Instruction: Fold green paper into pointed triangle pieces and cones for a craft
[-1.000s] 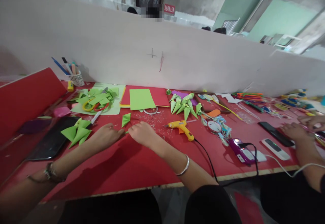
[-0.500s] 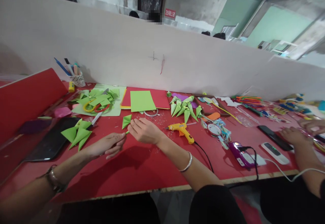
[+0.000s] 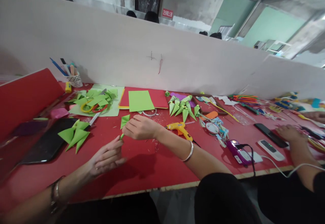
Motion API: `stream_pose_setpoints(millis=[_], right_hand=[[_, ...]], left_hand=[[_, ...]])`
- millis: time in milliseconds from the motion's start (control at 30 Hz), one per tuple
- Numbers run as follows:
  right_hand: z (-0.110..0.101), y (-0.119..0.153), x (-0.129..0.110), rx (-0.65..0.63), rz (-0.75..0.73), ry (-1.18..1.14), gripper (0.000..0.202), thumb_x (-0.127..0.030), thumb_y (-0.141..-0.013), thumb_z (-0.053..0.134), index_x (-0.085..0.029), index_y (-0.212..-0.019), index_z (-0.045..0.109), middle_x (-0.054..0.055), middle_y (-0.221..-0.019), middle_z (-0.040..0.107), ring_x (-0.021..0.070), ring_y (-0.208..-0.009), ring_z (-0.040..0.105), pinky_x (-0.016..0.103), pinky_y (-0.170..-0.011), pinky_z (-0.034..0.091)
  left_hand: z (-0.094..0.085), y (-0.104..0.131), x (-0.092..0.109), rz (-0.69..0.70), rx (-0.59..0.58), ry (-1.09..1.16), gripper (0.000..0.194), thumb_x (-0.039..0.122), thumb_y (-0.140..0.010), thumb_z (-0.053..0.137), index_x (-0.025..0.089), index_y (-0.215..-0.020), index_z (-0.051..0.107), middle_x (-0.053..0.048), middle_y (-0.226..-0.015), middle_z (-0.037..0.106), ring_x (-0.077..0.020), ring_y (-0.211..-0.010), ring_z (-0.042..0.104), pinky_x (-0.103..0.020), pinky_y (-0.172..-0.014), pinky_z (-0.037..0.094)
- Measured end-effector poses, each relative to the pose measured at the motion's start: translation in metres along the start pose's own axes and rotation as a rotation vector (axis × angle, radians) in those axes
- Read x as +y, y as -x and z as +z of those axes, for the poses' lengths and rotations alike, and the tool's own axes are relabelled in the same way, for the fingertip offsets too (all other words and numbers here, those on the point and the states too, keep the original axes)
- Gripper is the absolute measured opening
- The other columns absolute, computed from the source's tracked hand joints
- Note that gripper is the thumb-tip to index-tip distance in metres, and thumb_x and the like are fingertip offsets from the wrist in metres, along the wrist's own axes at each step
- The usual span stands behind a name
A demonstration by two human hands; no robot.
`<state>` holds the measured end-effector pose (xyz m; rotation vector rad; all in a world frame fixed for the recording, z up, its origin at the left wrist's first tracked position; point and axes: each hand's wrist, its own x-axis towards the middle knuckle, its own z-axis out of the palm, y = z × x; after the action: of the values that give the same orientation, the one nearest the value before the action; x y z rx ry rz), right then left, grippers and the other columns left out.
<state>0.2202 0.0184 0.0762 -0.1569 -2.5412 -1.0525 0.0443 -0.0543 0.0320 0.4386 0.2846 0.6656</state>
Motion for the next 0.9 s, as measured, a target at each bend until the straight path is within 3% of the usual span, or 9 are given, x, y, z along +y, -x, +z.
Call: stream_pose_setpoints(millis=[100,200,300,367,467,633,700,800,900], right_hand=[[-0.002,-0.004,0.005,0.057,-0.016,-0.007,0.013,-0.015,-0.088,0.039,-0.015,-0.079,0.048,-0.001,-0.065,0.053,0.0102,-0.058,0.046,0.027,-0.058,0.034],[-0.006,-0.009,0.008,0.089,-0.003,-0.019,0.015,-0.015,-0.089,0.037,-0.016,-0.078,0.046,-0.003,-0.061,0.05,0.01,-0.055,0.043,0.027,-0.055,0.031],[-0.01,-0.013,0.006,0.065,0.011,-0.054,0.019,-0.015,-0.09,0.032,-0.017,-0.077,0.046,-0.002,-0.063,0.05,0.0101,-0.056,0.043,0.028,-0.054,0.029],[-0.011,-0.014,0.002,0.026,0.035,-0.101,0.023,-0.015,-0.091,0.03,-0.018,-0.075,0.046,-0.002,-0.061,0.05,0.0102,-0.056,0.043,0.028,-0.053,0.028],[-0.009,-0.014,-0.007,-0.058,0.127,-0.207,0.025,-0.013,-0.091,0.027,-0.018,-0.075,0.046,-0.002,-0.057,0.049,0.0107,-0.055,0.044,0.027,-0.052,0.026],[-0.003,-0.007,-0.023,-0.204,0.516,-0.534,0.02,-0.019,-0.09,0.032,-0.017,-0.076,0.046,0.0,-0.061,0.052,0.0108,-0.055,0.044,0.024,-0.05,0.025],[-0.005,-0.004,-0.029,-0.212,0.734,-0.766,0.019,-0.023,-0.09,0.035,-0.017,-0.074,0.044,-0.002,-0.058,0.048,0.0096,-0.052,0.042,0.023,-0.05,0.025],[-0.011,-0.004,-0.039,-0.086,1.004,-1.251,0.024,-0.027,-0.09,0.033,-0.018,-0.07,0.041,-0.005,-0.055,0.039,0.0075,-0.048,0.036,0.021,-0.048,0.027],[-0.014,-0.008,-0.051,0.087,1.15,-1.795,0.03,-0.036,-0.089,0.032,-0.018,-0.066,0.039,-0.007,-0.051,0.032,0.0063,-0.043,0.029,0.02,-0.044,0.026]], left_hand=[[0.014,0.002,-0.008,0.038,-0.033,0.241,0.043,0.021,-0.092,0.024,0.019,-0.05,0.025,0.015,-0.022,0.009,-0.0011,-0.017,0.002,-0.018,-0.048,0.038],[0.026,0.001,-0.022,0.184,0.061,0.264,0.043,0.021,-0.091,0.031,0.018,-0.05,0.023,0.017,-0.02,0.005,-0.0003,-0.017,-0.008,-0.021,-0.042,0.031],[0.031,0.0,-0.034,0.332,0.282,0.114,0.045,0.03,-0.09,0.035,0.019,-0.05,0.017,0.019,-0.02,-0.007,-0.0015,-0.019,-0.017,-0.026,-0.04,0.024],[0.029,0.001,-0.036,0.343,0.411,-0.048,0.046,0.036,-0.09,0.03,0.019,-0.052,0.011,0.018,-0.022,-0.018,-0.003,-0.02,-0.021,-0.028,-0.04,0.02],[0.025,0.003,-0.025,0.264,0.435,-0.259,0.045,0.04,-0.091,0.022,0.02,-0.054,0.007,0.017,-0.022,-0.022,-0.0046,-0.018,-0.019,-0.029,-0.04,0.019],[0.025,0.006,0.006,0.187,0.213,-0.515,0.048,0.05,-0.088,0.019,0.021,-0.05,0.026,0.012,-0.023,0.016,-0.0059,-0.019,0.018,-0.028,-0.048,0.035],[0.024,0.007,0.013,0.256,0.226,-0.713,0.052,0.056,-0.085,0.019,0.02,-0.055,0.041,0.006,-0.033,0.038,-0.009,-0.03,0.036,-0.028,-0.051,0.037],[0.02,0.007,0.02,0.457,0.381,-1.098,0.03,0.047,-0.081,0.045,0.018,-0.085,0.053,0.0,-0.068,0.057,-0.0128,-0.059,0.051,-0.026,-0.06,0.04],[0.018,0.004,0.026,0.499,0.367,-1.364,0.034,0.033,-0.075,0.057,0.021,-0.106,0.05,-0.002,-0.088,0.055,-0.0151,-0.076,0.05,-0.027,-0.07,0.041]])
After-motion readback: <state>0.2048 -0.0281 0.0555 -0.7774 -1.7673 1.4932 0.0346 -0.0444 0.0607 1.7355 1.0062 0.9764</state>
